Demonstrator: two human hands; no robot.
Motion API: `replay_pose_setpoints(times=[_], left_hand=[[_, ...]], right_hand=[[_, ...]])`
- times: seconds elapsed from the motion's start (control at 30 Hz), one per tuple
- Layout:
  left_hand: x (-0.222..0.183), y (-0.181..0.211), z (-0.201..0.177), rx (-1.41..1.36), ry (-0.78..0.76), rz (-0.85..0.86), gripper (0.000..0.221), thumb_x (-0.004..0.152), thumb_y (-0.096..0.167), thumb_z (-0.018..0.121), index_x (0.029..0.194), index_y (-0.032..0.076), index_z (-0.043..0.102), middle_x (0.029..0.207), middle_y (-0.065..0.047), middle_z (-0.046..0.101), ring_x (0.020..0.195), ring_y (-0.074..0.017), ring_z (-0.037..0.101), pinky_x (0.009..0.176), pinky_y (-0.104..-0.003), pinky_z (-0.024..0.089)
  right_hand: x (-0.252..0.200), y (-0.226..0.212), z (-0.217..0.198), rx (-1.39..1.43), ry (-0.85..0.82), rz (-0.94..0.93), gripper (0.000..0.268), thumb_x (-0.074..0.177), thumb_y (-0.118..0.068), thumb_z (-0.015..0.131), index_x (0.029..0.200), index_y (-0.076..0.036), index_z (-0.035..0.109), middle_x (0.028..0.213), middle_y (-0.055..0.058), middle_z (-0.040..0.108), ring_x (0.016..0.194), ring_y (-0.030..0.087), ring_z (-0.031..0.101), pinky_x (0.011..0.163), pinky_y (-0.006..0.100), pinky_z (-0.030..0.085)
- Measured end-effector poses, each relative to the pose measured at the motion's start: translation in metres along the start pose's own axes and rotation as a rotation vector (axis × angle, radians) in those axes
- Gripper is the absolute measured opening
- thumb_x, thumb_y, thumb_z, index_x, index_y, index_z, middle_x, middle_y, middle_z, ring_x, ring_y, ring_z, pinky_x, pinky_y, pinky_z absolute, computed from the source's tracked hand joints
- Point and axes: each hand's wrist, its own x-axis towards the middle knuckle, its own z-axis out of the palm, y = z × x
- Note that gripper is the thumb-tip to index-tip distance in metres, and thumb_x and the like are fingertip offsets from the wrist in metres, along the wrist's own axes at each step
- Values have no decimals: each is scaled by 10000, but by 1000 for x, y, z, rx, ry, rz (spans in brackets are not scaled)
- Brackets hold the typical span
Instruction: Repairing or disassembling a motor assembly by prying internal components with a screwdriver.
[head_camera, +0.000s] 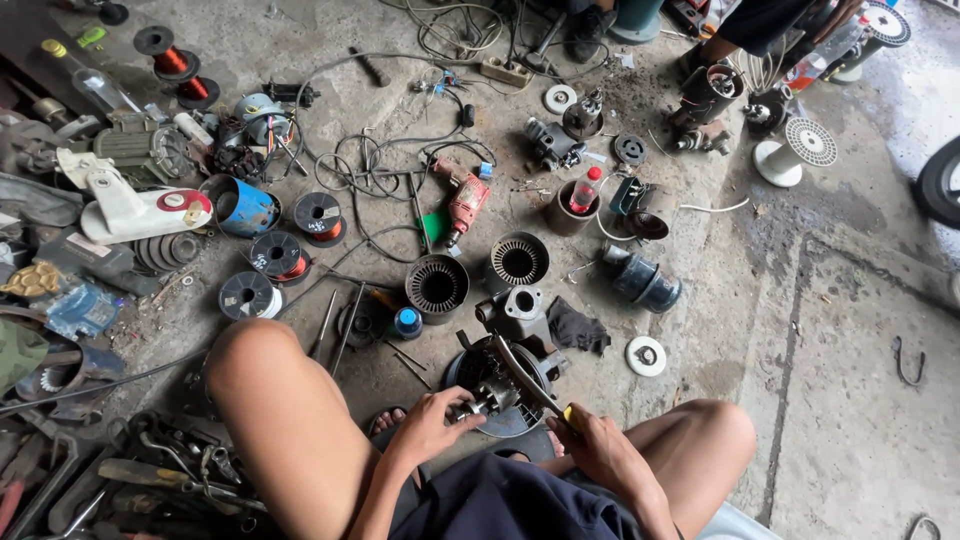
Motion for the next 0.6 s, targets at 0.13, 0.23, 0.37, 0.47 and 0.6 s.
replay_pose_setpoints(times=[0.13, 0.23, 0.37, 0.47, 0.6], left_hand=[[6, -10, 24, -264, 189, 128, 293, 922, 331, 701, 1009, 61, 772, 866, -47, 825, 629, -124, 714, 558, -230, 577], [6, 5, 31, -883, 263, -228, 647, 980, 503, 475, 826, -57, 762, 705, -131, 709, 614, -199, 659, 636, -304, 556], [20, -6, 53, -1184, 317, -346, 642, 985, 570, 509, 742, -15, 611, 617, -117, 573, 465, -215, 537, 432, -335, 454], [27, -7, 60, -1122, 371, -352, 610, 1008, 567, 493, 714, 34, 533, 570, -66, 503, 397, -162, 452, 370, -303, 368], [39, -21, 77, -1108, 455, -444, 648, 993, 641, 449, 696, 65, 476, 633, -62, 482, 543, -162, 471, 476, -299, 365]], right_hand=[[-1, -4, -2, 50, 15, -72, 324, 959, -314, 666, 744, -74, 635, 590, 25, 750, 437, 174, 610, 475, 329, 502], [2, -5, -4, 54, -1, -31, 313, 960, -319, 667, 765, -76, 642, 598, 31, 747, 458, 184, 614, 504, 333, 515], [-2, -9, -6, 44, -31, 0, 349, 981, -359, 636, 769, -81, 643, 594, 25, 733, 459, 170, 595, 502, 331, 510], [0, -6, -6, 52, -26, -17, 356, 980, -361, 635, 762, -80, 648, 587, 29, 730, 455, 179, 591, 500, 336, 508], [-2, -8, -8, 44, -20, -17, 371, 986, -377, 633, 756, -87, 642, 573, 50, 686, 464, 192, 571, 511, 344, 509]])
